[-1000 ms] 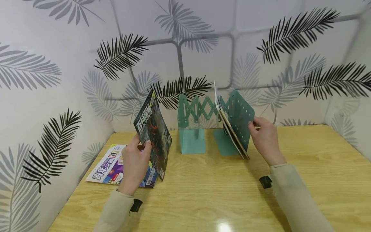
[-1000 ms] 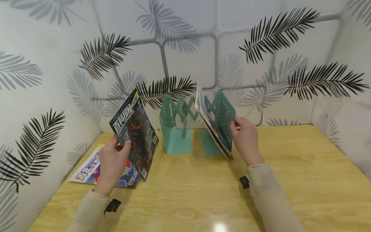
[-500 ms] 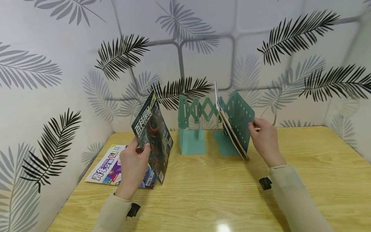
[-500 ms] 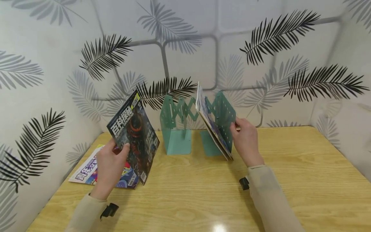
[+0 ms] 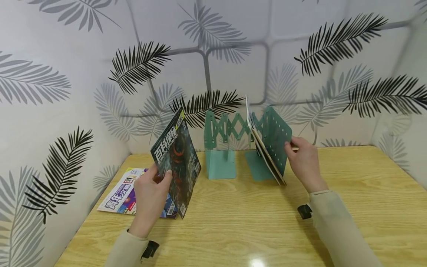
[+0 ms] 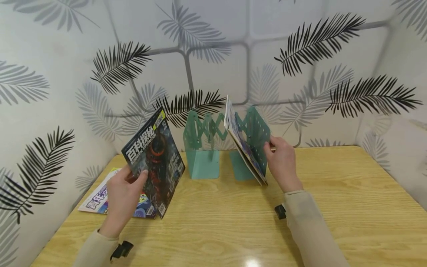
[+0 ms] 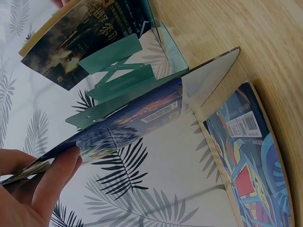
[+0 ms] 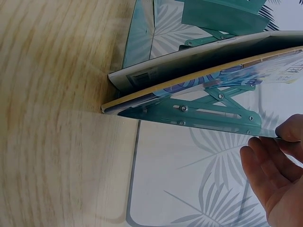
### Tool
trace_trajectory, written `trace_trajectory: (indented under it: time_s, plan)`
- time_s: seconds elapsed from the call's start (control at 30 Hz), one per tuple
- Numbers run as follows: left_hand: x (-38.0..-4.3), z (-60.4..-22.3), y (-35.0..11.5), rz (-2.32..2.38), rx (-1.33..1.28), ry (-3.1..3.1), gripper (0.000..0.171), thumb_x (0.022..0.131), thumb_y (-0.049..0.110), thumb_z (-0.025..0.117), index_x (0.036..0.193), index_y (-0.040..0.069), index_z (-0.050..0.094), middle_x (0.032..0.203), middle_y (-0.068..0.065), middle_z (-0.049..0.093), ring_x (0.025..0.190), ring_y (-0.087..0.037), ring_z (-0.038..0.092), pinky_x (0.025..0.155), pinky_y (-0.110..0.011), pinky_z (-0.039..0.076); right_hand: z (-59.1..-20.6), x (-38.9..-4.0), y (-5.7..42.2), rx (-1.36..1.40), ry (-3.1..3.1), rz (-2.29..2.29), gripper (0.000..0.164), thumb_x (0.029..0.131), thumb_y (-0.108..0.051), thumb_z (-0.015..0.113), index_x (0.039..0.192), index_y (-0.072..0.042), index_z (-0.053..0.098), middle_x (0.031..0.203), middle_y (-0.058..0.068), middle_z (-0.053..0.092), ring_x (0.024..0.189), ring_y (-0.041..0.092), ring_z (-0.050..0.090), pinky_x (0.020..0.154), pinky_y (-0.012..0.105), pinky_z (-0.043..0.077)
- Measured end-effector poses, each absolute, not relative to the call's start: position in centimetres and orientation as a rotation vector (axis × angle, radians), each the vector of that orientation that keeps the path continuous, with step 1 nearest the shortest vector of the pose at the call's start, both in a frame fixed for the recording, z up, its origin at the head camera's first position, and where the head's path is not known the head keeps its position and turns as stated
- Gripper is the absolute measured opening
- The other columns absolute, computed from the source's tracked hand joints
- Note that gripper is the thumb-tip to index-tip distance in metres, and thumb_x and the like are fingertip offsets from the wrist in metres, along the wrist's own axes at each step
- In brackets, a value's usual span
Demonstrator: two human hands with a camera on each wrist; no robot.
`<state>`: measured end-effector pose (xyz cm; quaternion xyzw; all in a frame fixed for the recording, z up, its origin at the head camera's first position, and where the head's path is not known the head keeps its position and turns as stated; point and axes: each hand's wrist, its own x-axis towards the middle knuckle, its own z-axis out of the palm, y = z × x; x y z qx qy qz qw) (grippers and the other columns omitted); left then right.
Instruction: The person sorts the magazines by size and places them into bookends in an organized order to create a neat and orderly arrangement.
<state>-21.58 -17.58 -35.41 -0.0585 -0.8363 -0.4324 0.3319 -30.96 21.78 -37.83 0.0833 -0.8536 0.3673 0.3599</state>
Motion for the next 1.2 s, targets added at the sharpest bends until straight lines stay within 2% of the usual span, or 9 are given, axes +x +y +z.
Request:
trace_trajectory:
  time_s: [0.53,0.77,0.9,1.1,1.2]
  plan:
    - [-19.4,-35.0,-17.1,-1.103,-0.091,-2.2,0.011,0.089,0.01,0.071,0.1,0.009,0.074,0.083,-0.004,0.073,0.074,-0.016,0.067,0.06,-0.027,0.051,-37.8,-30.9,21.7,0.211,-2.193,0.949,0.017,0.097,-0.005,0.057,0.093,0.006,0.069,0.088,0.02,0.065,0.083,0.034,0.064,0.075,0.051,0.056]
    - [-18.5,-35.3,-16.9,-1.047,-0.119,-2.185,0.004,0.086,0.006,0.073,0.09,0.007,0.073,0.077,-0.003,0.072,0.072,-0.017,0.068,0.061,-0.031,0.051,-37.9,-30.9,21.7,0.205,-2.204,0.955,0.017,0.098,-0.006,0.056,0.096,0.006,0.07,0.09,0.019,0.065,0.084,0.034,0.064,0.076,0.051,0.056]
    - [-17.8,-35.3,-16.7,-1.06,-0.119,-2.176,0.008,0.085,0.005,0.073,0.093,0.007,0.074,0.08,-0.004,0.073,0.075,-0.017,0.07,0.064,-0.035,0.055,-37.9,-30.8,21.7,0.203,-2.209,0.963,0.018,0.098,-0.006,0.056,0.097,0.006,0.07,0.09,0.019,0.065,0.085,0.034,0.064,0.076,0.051,0.056]
    - [-17.1,-35.3,-16.5,-1.02,-0.153,-2.149,0.011,0.083,0.001,0.075,0.094,0.005,0.074,0.079,-0.006,0.073,0.072,-0.017,0.07,0.063,-0.021,0.052,-37.9,-30.8,21.7,0.208,-2.206,0.962,0.018,0.098,-0.006,0.056,0.096,0.005,0.07,0.089,0.019,0.065,0.085,0.034,0.064,0.076,0.051,0.056]
    - [-16.9,-35.4,-16.4,-0.998,-0.187,-2.142,0.011,0.082,0.0,0.075,0.092,0.004,0.073,0.078,-0.006,0.073,0.071,-0.016,0.07,0.062,-0.025,0.055,-37.8,-30.9,21.7,0.211,-2.203,0.964,0.018,0.098,-0.006,0.056,0.093,0.005,0.069,0.089,0.019,0.065,0.084,0.034,0.064,0.077,0.051,0.056]
